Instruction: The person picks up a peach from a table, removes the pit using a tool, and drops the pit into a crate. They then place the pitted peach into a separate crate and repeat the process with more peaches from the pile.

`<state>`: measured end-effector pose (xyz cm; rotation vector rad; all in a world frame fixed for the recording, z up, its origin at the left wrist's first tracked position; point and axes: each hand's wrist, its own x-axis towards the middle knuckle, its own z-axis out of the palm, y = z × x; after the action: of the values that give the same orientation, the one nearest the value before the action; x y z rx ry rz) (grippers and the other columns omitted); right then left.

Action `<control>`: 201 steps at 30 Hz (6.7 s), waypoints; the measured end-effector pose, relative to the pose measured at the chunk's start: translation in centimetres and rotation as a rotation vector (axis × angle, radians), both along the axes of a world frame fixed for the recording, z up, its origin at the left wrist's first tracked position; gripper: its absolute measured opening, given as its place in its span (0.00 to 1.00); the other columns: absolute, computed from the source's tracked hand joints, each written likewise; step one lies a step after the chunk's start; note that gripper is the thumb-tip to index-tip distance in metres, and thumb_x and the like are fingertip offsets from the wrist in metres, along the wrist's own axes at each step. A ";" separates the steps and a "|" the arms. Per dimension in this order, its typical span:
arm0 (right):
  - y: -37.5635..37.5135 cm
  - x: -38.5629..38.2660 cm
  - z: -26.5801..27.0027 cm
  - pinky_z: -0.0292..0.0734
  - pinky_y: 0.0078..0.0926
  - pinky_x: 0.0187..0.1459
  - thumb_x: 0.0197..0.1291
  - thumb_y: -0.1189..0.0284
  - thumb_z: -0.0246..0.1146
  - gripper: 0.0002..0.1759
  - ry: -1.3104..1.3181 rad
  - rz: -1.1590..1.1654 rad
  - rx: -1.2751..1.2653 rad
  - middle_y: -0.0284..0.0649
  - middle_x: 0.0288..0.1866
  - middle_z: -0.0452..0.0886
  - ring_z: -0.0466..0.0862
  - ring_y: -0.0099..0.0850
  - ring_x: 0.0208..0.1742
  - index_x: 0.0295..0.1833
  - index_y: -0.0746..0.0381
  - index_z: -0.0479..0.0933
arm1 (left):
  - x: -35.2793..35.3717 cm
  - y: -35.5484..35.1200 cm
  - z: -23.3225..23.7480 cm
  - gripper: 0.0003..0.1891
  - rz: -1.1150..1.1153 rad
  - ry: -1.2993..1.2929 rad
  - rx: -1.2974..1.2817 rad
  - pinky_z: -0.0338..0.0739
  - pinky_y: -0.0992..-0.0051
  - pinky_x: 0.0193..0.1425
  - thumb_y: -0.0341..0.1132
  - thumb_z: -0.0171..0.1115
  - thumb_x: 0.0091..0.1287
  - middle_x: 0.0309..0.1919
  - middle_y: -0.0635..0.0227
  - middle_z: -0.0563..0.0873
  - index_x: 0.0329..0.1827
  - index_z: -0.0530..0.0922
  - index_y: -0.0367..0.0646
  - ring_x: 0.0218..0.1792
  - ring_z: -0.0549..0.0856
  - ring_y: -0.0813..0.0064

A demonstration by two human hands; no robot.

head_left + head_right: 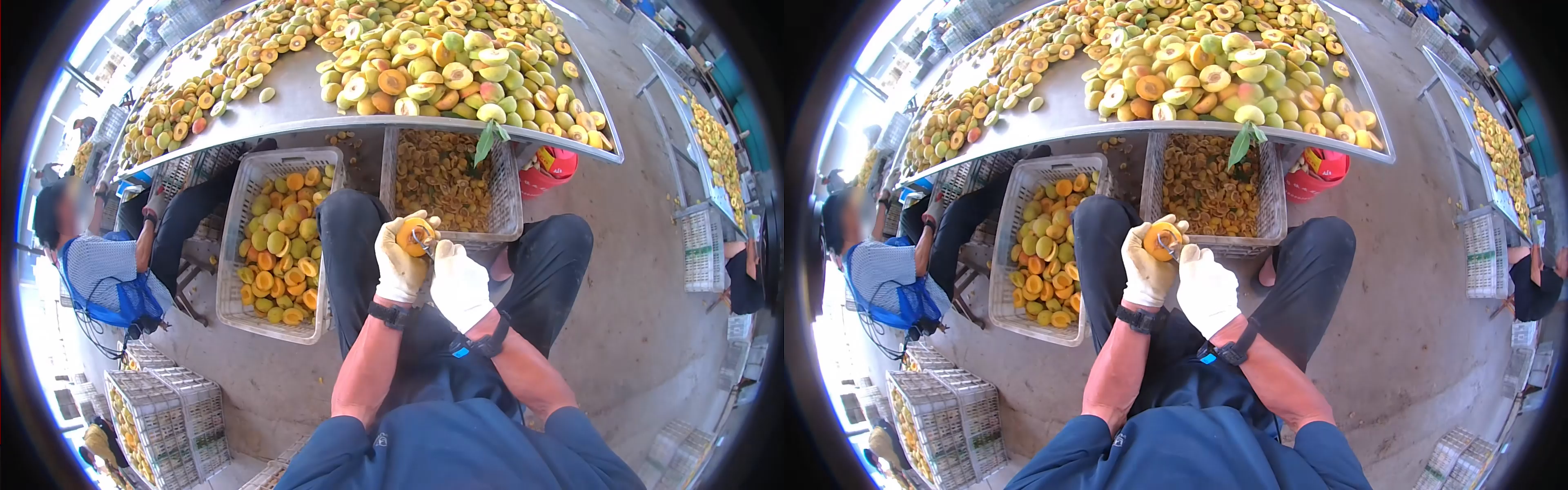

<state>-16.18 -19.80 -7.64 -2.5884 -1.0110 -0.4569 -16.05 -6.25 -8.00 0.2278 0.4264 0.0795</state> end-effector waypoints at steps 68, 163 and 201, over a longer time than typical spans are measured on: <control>-2.1 3.2 4.8 0.60 0.16 0.12 0.63 0.75 0.57 0.04 2.030 0.070 0.939 0.29 0.25 0.68 0.65 0.16 0.15 0.40 0.59 0.69 | 0.9 -1.5 -0.3 0.18 -0.041 -0.208 0.928 0.80 0.78 0.45 0.42 0.48 0.80 0.40 0.64 0.85 0.59 0.75 0.37 0.38 0.85 0.76; -0.3 3.4 3.8 0.79 0.45 0.34 0.59 0.73 0.57 0.10 0.390 0.032 0.244 0.53 0.31 0.78 0.82 0.52 0.32 0.44 0.67 0.70 | 1.6 0.0 1.2 0.28 0.087 -0.048 0.058 0.82 0.65 0.48 0.55 0.47 0.75 0.39 0.52 0.85 0.56 0.76 0.37 0.40 0.85 0.61; -0.6 2.3 0.3 0.78 0.38 0.28 0.60 0.75 0.52 0.17 0.232 0.194 -0.070 0.50 0.30 0.78 0.81 0.42 0.27 0.51 0.74 0.72 | 0.9 0.2 0.8 0.17 0.000 -0.037 -0.118 0.78 0.61 0.48 0.38 0.52 0.56 0.36 0.56 0.80 0.44 0.76 0.36 0.36 0.80 0.60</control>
<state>-13.90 -20.39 -7.29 -2.4971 -1.1967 -0.0716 -15.10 -6.03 -7.16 0.1097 0.3926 0.0580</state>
